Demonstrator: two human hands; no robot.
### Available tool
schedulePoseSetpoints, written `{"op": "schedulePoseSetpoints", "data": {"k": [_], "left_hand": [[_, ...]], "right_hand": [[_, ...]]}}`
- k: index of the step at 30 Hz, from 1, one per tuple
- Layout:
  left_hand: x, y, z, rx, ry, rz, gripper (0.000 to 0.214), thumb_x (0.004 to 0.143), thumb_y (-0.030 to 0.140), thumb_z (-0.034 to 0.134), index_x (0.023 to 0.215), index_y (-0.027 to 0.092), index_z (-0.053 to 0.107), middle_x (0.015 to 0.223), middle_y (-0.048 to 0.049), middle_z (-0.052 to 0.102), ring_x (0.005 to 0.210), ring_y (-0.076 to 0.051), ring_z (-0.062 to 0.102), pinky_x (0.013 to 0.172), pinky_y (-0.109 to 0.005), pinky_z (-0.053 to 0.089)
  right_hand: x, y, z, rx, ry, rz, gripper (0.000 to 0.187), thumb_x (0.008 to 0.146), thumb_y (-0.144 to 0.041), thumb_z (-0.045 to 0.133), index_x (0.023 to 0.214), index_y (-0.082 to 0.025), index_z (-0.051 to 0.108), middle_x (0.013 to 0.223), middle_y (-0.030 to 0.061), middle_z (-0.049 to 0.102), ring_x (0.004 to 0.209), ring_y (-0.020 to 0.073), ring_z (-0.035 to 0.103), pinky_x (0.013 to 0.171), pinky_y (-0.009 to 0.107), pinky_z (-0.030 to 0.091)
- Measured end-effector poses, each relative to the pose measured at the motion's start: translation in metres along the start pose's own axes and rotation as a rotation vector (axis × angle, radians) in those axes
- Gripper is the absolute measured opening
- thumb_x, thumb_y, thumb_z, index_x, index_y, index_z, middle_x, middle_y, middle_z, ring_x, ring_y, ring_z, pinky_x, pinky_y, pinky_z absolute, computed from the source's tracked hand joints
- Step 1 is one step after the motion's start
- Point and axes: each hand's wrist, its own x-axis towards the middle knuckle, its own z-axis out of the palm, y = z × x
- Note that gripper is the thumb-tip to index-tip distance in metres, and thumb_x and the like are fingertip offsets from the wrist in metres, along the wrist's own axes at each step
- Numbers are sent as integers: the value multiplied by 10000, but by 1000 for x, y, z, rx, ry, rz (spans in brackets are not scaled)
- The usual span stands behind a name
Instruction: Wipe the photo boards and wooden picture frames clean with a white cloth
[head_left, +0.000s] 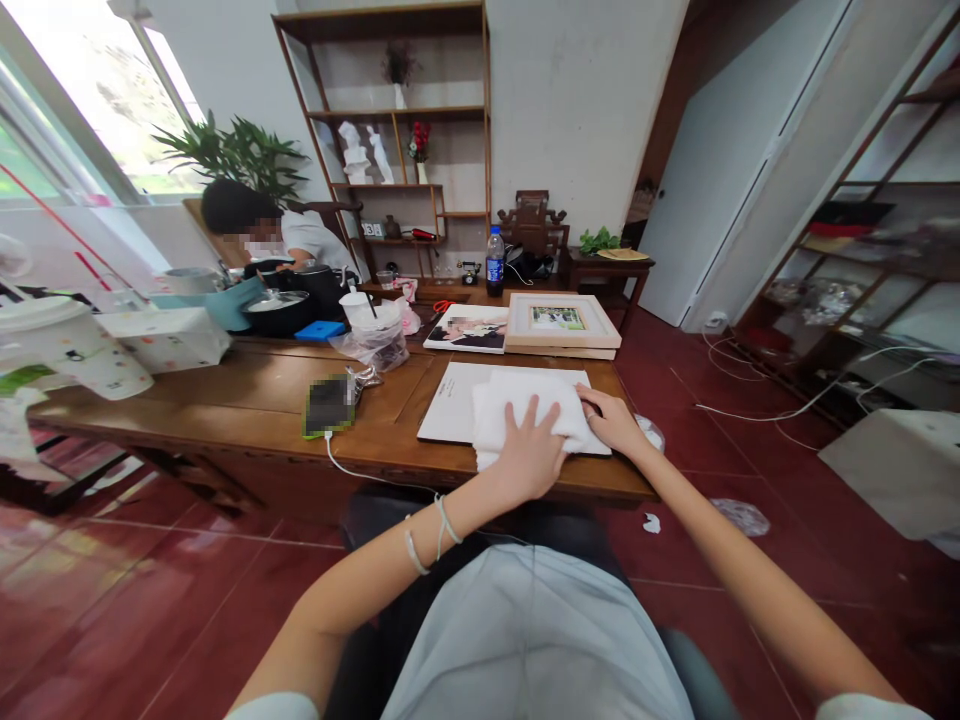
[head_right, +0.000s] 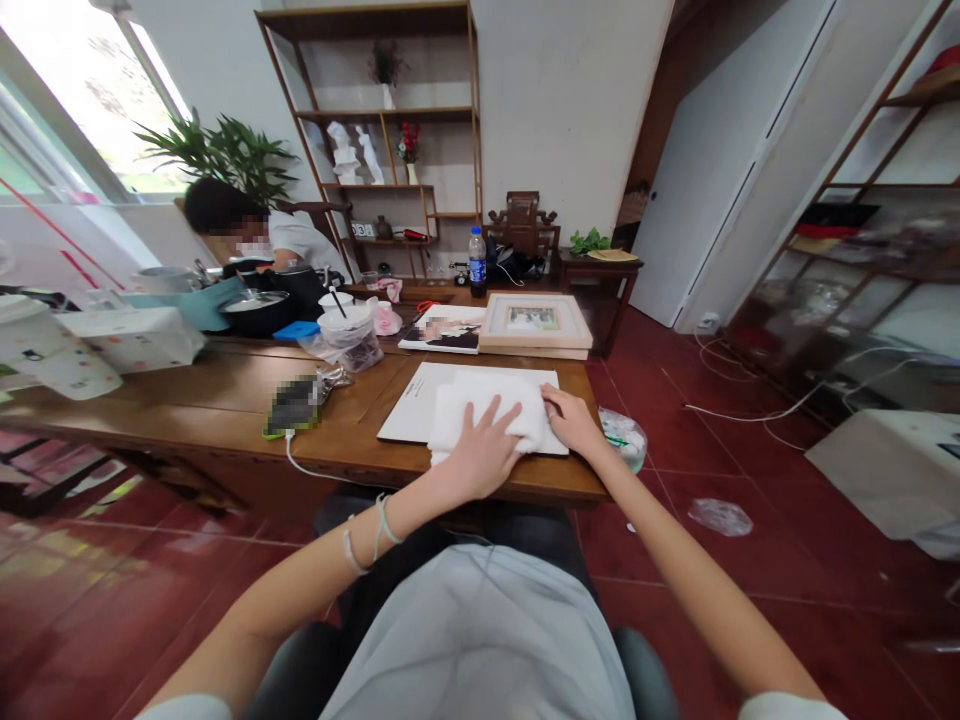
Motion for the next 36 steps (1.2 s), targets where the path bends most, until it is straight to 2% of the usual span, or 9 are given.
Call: {"op": "schedulePoseSetpoints", "data": {"k": [4, 8, 13, 19, 23, 27, 30, 33, 36], "left_hand": [[47, -25, 13, -48, -43, -109, 385, 923, 351, 330, 1199, 263, 583, 1473, -42, 323, 1359, -381, 182, 1007, -697, 173], [86, -33, 22, -50, -115, -201, 425, 930, 376, 293, 1233, 244, 560, 1491, -53, 286, 1367, -395, 140, 1002, -712, 117], [101, -32, 26, -49, -128, -85, 409, 921, 328, 307, 1245, 250, 544, 1504, -46, 254, 1374, -366, 135, 1015, -701, 87], [89, -26, 15, -31, -169, -75, 380, 910, 289, 347, 1201, 230, 583, 1487, -47, 295, 1365, -354, 178, 1046, -643, 145], [59, 4, 3, 64, -164, -113, 370, 873, 237, 419, 1181, 179, 615, 1473, -105, 314, 1341, -410, 209, 1030, -643, 191], [17, 39, -5, 106, -135, -40, 378, 835, 241, 476, 1158, 130, 639, 1457, -161, 323, 1311, -469, 239, 1022, -640, 215], [-4, 53, -11, 90, -107, 4, 344, 815, 248, 511, 1092, 130, 679, 1452, -166, 329, 1308, -476, 242, 1024, -632, 224], [-8, 53, -15, 81, -118, 24, 350, 825, 258, 497, 1104, 141, 672, 1455, -159, 328, 1310, -465, 250, 1015, -630, 244], [6, 39, -16, 81, -151, 16, 372, 845, 262, 459, 1149, 151, 642, 1459, -143, 327, 1318, -442, 253, 1015, -624, 250]], "right_hand": [[-1, 1, 2, -11, 21, 5, 388, 759, -107, 464, 1054, -232, 684, 1198, 27, 628, 1178, 201, 531, 1060, 376, 352], [-1, 0, 1, -29, 15, 0, 385, 781, -119, 440, 1065, -213, 681, 1191, 42, 634, 1175, 208, 536, 1043, 369, 370], [-1, -2, -2, -36, 1, -42, 433, 774, -102, 436, 1107, -264, 660, 1150, 1, 659, 1052, 216, 611, 947, 350, 448], [0, -3, -3, -36, -6, -44, 439, 757, -89, 439, 1093, -252, 669, 1154, 6, 658, 1057, 236, 606, 932, 349, 452], [1, -3, -4, 13, -21, -53, 457, 738, -89, 425, 1080, -257, 677, 1177, -8, 644, 1158, 236, 545, 981, 350, 420], [2, -1, -4, 69, -23, -35, 385, 754, -144, 448, 1029, -225, 704, 1187, 17, 636, 1179, 246, 529, 1008, 373, 404], [2, 1, -5, 76, -26, 10, 373, 754, -158, 471, 1044, -211, 699, 1190, 38, 631, 1172, 240, 536, 1028, 387, 386], [2, 1, -4, 75, -26, 18, 363, 763, -166, 482, 1056, -207, 693, 1203, 42, 622, 1174, 235, 533, 1031, 382, 386], [2, 2, -3, 55, -19, 1, 377, 769, -142, 467, 1061, -219, 691, 1203, 29, 623, 1181, 236, 527, 1024, 372, 395]]}}
